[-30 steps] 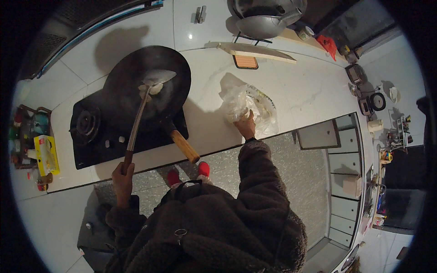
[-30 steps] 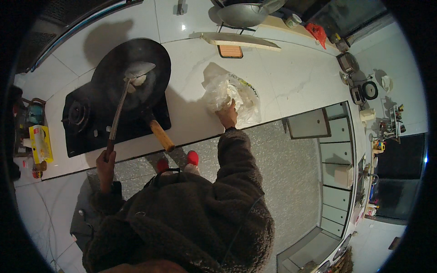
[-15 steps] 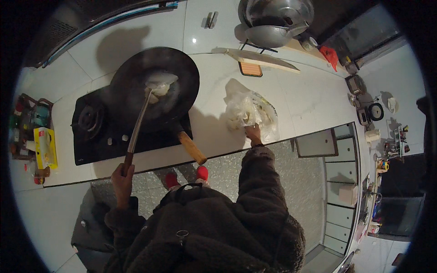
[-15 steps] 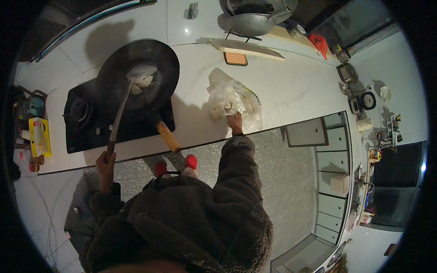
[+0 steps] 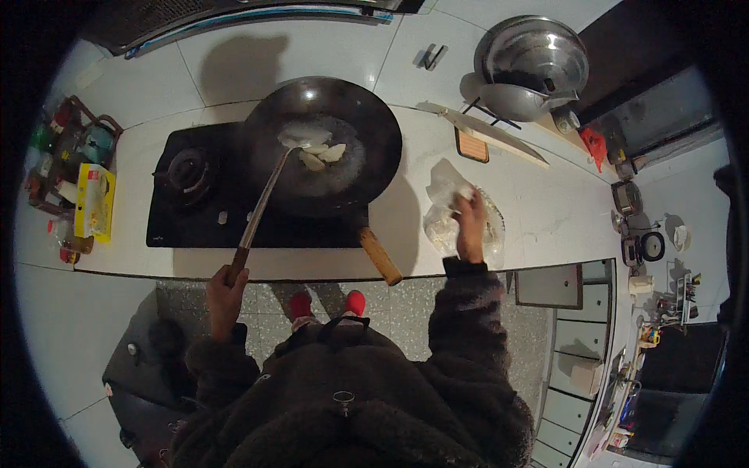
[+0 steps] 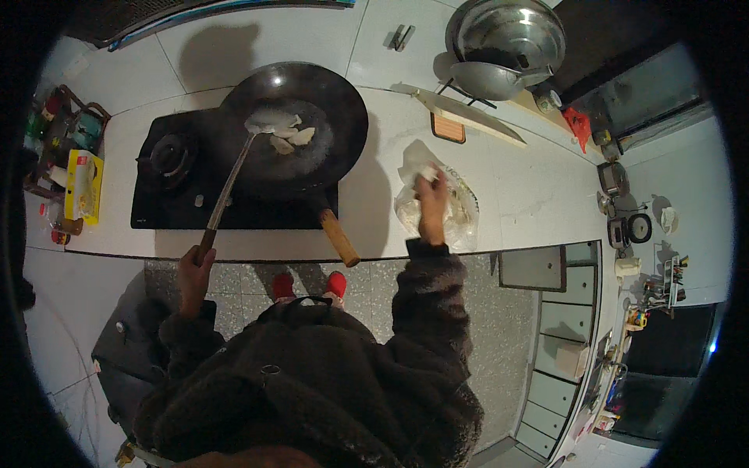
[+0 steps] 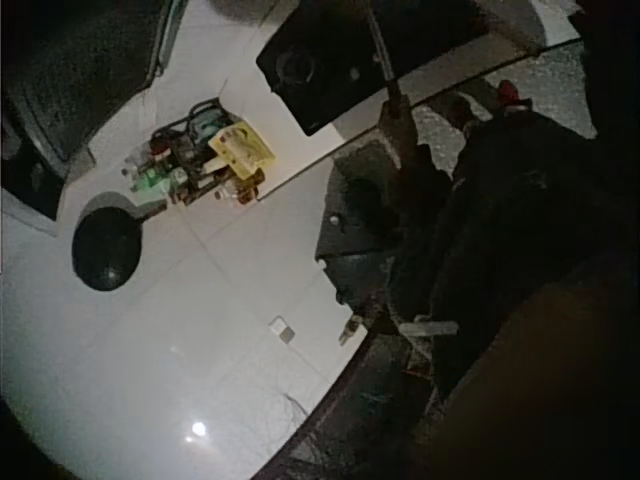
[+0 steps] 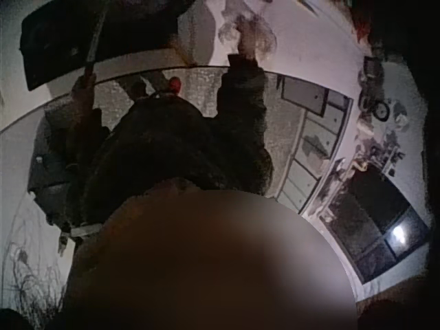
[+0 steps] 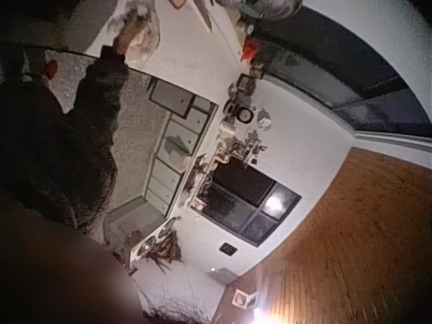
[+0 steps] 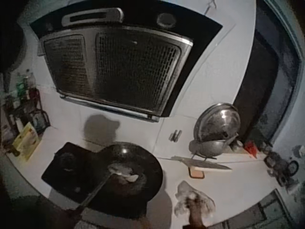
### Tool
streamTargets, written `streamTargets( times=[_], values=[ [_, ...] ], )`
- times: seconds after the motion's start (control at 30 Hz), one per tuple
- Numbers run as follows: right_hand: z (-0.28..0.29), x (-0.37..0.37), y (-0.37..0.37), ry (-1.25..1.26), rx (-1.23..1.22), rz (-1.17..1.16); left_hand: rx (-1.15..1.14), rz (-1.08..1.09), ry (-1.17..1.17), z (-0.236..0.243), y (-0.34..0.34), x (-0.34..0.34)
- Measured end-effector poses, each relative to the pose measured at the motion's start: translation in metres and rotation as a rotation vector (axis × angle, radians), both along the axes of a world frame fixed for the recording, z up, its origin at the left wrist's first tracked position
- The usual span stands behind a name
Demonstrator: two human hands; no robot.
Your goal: The person places a small bowl into a larger bowl, then walks to the stove and adds sliced food items from a plastic bag into a wok. They stir the contents with a spatula, cover the wok with a lid, and adjust the stove knob. The person then retrieves a lighter and a glove from a cluttered area under the counter.
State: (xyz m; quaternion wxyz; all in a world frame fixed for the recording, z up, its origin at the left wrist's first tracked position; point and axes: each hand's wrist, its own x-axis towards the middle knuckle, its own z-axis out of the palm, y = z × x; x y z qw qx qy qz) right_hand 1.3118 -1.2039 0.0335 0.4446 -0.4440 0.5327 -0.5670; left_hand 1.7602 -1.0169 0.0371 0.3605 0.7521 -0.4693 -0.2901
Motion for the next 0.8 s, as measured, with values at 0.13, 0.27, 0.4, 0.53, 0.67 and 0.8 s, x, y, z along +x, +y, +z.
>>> streamTargets(
  times=[0.13, 0.27, 0.4, 0.53, 0.67, 0.8],
  values=[
    [0.007, 0.090, -0.043, 0.605, -0.057, 0.347, -0.076, 0.025, -0.037, -0.011, 0.007, 0.007],
    [-0.006, 0.140, -0.076, 0.911, -0.250, 0.494, -0.023, 0.039, -0.033, -0.014, 0.019, 0.015],
    [-0.010, 0.144, -0.084, 0.867, -0.239, 0.375, -0.045, 0.061, -0.022, -0.013, 0.029, 0.017],
    [-0.013, 0.092, -0.061, 0.704, -0.207, 0.205, -0.044, 0.071, -0.048, -0.016, 0.030, 0.017],
    [-0.043, -0.004, -0.027, 0.743, -0.176, -0.193, -0.130, 0.049, -0.099, -0.020, 0.018, 0.010],
    [-0.109, -0.108, 0.017, 0.707, 0.034, -0.477, -0.042, -0.015, -0.083, -0.012, 0.002, -0.001]
  ],
)
